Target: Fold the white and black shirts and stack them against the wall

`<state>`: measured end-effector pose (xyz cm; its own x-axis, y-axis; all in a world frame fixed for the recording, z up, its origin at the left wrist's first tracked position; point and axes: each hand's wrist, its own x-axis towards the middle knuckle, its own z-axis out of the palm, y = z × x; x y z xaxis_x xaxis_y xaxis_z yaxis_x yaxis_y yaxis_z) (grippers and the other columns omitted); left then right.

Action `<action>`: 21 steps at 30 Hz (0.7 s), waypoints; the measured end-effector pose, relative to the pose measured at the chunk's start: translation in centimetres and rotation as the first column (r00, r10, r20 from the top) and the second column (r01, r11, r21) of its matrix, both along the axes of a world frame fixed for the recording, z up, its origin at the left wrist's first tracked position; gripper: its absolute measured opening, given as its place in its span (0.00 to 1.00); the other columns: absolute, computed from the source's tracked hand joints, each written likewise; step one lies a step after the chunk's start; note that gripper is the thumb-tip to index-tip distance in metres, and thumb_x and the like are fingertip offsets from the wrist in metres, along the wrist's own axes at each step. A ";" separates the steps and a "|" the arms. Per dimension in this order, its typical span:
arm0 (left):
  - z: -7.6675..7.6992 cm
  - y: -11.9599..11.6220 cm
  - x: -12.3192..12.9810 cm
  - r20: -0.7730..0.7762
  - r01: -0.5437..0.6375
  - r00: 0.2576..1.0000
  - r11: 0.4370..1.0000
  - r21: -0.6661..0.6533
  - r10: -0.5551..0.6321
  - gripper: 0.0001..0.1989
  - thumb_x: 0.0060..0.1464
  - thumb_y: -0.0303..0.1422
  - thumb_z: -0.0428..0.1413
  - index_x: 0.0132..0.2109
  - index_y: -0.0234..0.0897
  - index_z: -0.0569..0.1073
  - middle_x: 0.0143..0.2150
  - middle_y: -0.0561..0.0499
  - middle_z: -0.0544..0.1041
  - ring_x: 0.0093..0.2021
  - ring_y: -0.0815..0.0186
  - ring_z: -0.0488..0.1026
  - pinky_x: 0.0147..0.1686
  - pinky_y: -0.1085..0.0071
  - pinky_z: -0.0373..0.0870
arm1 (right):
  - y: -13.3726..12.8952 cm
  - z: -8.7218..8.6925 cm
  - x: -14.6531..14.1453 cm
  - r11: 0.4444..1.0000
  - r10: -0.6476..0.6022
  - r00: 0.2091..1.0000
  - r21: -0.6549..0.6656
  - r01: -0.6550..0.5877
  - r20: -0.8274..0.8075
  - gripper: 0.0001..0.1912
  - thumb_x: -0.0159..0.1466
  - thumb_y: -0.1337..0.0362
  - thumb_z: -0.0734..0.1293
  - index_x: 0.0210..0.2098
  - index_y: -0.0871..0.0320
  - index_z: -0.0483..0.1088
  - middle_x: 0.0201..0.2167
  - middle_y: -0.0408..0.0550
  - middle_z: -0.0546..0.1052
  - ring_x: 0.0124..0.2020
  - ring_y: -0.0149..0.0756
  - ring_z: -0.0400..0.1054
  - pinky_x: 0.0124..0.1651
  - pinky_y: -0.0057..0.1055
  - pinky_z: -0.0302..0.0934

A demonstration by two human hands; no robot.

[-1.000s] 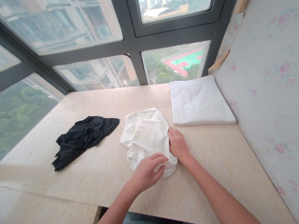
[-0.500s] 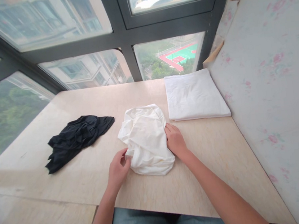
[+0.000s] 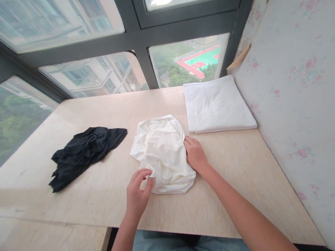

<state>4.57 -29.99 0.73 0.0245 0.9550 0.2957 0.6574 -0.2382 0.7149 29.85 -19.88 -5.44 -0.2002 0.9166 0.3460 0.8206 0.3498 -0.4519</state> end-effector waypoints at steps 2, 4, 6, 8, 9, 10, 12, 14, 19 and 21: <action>0.0 -0.7 0.7 0.008 0.083 0.997 0.993 -0.080 -0.083 0.07 0.61 0.32 0.53 0.43 0.40 0.75 0.44 0.47 0.77 0.44 0.63 0.75 0.43 0.66 0.73 | 0.0 0.1 0.0 1.000 -0.005 1.000 -0.005 0.005 -0.003 0.19 0.62 0.74 0.58 0.50 0.62 0.73 0.56 0.60 0.72 0.59 0.46 0.64 0.64 0.44 0.57; -0.2 -1.4 1.3 0.033 0.129 0.992 0.980 -0.153 -0.126 0.07 0.62 0.32 0.52 0.43 0.40 0.75 0.42 0.48 0.78 0.39 0.65 0.75 0.39 0.68 0.72 | -0.1 0.2 0.0 1.000 -0.009 1.000 -0.013 0.009 -0.008 0.19 0.62 0.74 0.58 0.50 0.63 0.73 0.56 0.60 0.73 0.59 0.46 0.64 0.64 0.43 0.57; -0.5 -2.0 1.8 0.068 0.123 0.991 0.973 -0.197 -0.111 0.08 0.61 0.32 0.52 0.43 0.39 0.75 0.40 0.48 0.78 0.36 0.66 0.74 0.37 0.70 0.72 | -0.1 0.4 0.0 1.000 -0.008 1.000 -0.019 0.008 -0.018 0.19 0.62 0.74 0.58 0.50 0.64 0.73 0.56 0.61 0.72 0.59 0.45 0.64 0.64 0.43 0.57; -0.7 -2.4 2.1 0.114 0.079 0.992 0.971 -0.223 -0.055 0.08 0.59 0.32 0.53 0.44 0.39 0.75 0.39 0.49 0.78 0.36 0.65 0.74 0.37 0.70 0.71 | -0.1 0.6 0.0 1.000 0.001 0.999 -0.023 -0.002 -0.036 0.20 0.62 0.74 0.58 0.50 0.65 0.73 0.56 0.61 0.72 0.60 0.45 0.64 0.65 0.43 0.56; -0.8 -2.5 2.1 0.144 0.050 0.989 0.969 -0.240 -0.015 0.09 0.59 0.32 0.53 0.44 0.39 0.76 0.38 0.49 0.78 0.36 0.65 0.74 0.37 0.70 0.71 | -0.1 0.6 0.0 1.000 0.007 0.999 -0.025 -0.008 -0.050 0.20 0.62 0.74 0.58 0.50 0.65 0.73 0.57 0.61 0.72 0.60 0.45 0.64 0.65 0.43 0.56; -0.9 -2.6 2.2 0.178 0.015 0.983 0.966 -0.260 0.033 0.09 0.58 0.33 0.54 0.44 0.38 0.76 0.37 0.50 0.78 0.36 0.65 0.74 0.36 0.71 0.71 | -0.1 0.7 0.0 0.999 0.013 0.998 -0.029 -0.015 -0.069 0.20 0.62 0.74 0.58 0.50 0.65 0.73 0.57 0.61 0.72 0.60 0.45 0.64 0.65 0.43 0.56; -1.0 -2.6 2.0 0.244 -0.061 0.960 0.951 -0.304 0.139 0.11 0.58 0.36 0.54 0.44 0.38 0.76 0.33 0.52 0.76 0.32 0.66 0.72 0.33 0.72 0.69 | -0.1 0.8 -0.1 0.999 0.005 0.991 -0.039 -0.010 -0.130 0.20 0.62 0.73 0.58 0.50 0.64 0.74 0.57 0.60 0.73 0.60 0.45 0.64 0.65 0.43 0.57; -1.0 -2.5 1.6 0.289 -0.139 0.926 0.930 -0.339 0.243 0.13 0.57 0.38 0.55 0.46 0.38 0.75 0.27 0.55 0.71 0.27 0.68 0.69 0.28 0.74 0.66 | -0.1 1.0 0.0 0.998 -0.040 0.974 -0.055 0.029 -0.221 0.19 0.62 0.71 0.58 0.49 0.61 0.75 0.55 0.58 0.75 0.57 0.44 0.67 0.62 0.44 0.59; -0.6 -2.6 0.0 0.382 -0.245 0.824 0.872 -0.424 0.418 0.15 0.56 0.38 0.55 0.49 0.38 0.72 0.25 0.57 0.72 0.26 0.68 0.69 0.27 0.75 0.64 | -0.2 1.3 0.7 0.977 -0.201 0.835 -0.160 0.137 -0.513 0.16 0.63 0.65 0.60 0.44 0.59 0.77 0.45 0.53 0.80 0.47 0.42 0.73 0.55 0.41 0.64; -0.6 -2.9 -0.6 0.391 -0.257 0.806 0.858 -0.444 0.444 0.16 0.55 0.38 0.56 0.50 0.38 0.72 0.27 0.55 0.75 0.27 0.67 0.71 0.29 0.75 0.66 | -0.2 1.5 0.9 0.961 -0.270 0.747 -0.222 0.167 -0.607 0.15 0.62 0.62 0.61 0.42 0.59 0.77 0.43 0.53 0.80 0.45 0.42 0.73 0.54 0.41 0.65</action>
<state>3.95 -32.87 0.16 -0.3831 0.9068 -0.1761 0.2103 0.2712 0.9393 30.80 -20.03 -3.90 0.2262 0.9569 0.1819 0.3806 0.0850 -0.9208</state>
